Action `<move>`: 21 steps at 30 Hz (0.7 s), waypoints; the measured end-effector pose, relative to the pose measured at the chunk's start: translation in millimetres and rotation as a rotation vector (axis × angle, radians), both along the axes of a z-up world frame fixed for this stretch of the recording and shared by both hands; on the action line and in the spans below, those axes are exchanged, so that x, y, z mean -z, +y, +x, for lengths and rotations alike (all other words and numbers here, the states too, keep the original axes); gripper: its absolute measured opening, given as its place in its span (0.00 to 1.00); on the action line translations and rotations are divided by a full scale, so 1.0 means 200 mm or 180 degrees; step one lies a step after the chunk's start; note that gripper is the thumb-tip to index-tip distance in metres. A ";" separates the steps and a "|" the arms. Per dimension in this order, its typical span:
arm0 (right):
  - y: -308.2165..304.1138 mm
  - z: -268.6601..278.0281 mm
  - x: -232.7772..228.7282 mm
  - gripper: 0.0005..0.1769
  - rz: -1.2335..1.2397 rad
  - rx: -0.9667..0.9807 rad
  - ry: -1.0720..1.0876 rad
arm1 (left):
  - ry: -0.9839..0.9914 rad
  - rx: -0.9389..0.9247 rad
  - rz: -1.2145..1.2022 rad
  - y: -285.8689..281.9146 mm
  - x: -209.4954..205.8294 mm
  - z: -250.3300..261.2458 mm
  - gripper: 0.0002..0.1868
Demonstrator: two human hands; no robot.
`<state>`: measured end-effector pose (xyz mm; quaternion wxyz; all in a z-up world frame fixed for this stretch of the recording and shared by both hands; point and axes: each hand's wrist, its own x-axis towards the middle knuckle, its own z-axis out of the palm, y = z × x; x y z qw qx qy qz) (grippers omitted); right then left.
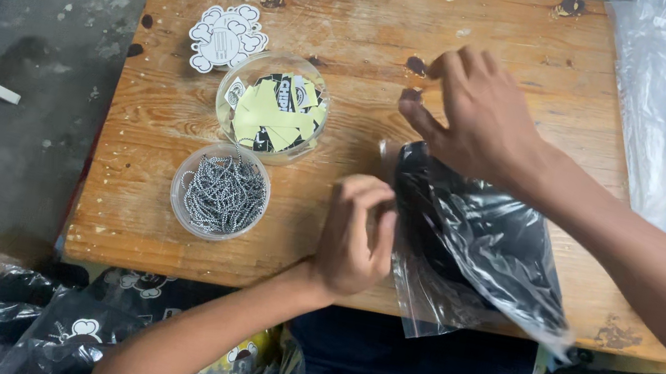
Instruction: The person wipes a clear plastic bag with a cloth, places a black bag inside, and seals it. They then retrieve another black bag, wipe it with the cloth, and attach a sticker to it.
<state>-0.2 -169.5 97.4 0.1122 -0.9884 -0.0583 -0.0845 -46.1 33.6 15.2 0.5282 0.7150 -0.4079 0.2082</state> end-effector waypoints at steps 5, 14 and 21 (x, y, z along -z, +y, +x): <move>0.03 -0.50 -0.29 0.47 -0.0506 0.0758 -0.0105 | 0.0830 -0.0727 0.1297 -0.04 0.07 0.04 0.24; -0.34 -0.85 -0.21 0.19 -0.0032 0.1759 0.1382 | 0.0736 -0.0795 0.1865 -0.12 0.15 0.01 0.25; -0.53 -0.95 -0.17 0.16 0.2592 0.1396 0.0535 | 0.1693 0.0324 -0.0035 -0.06 0.04 -0.11 0.19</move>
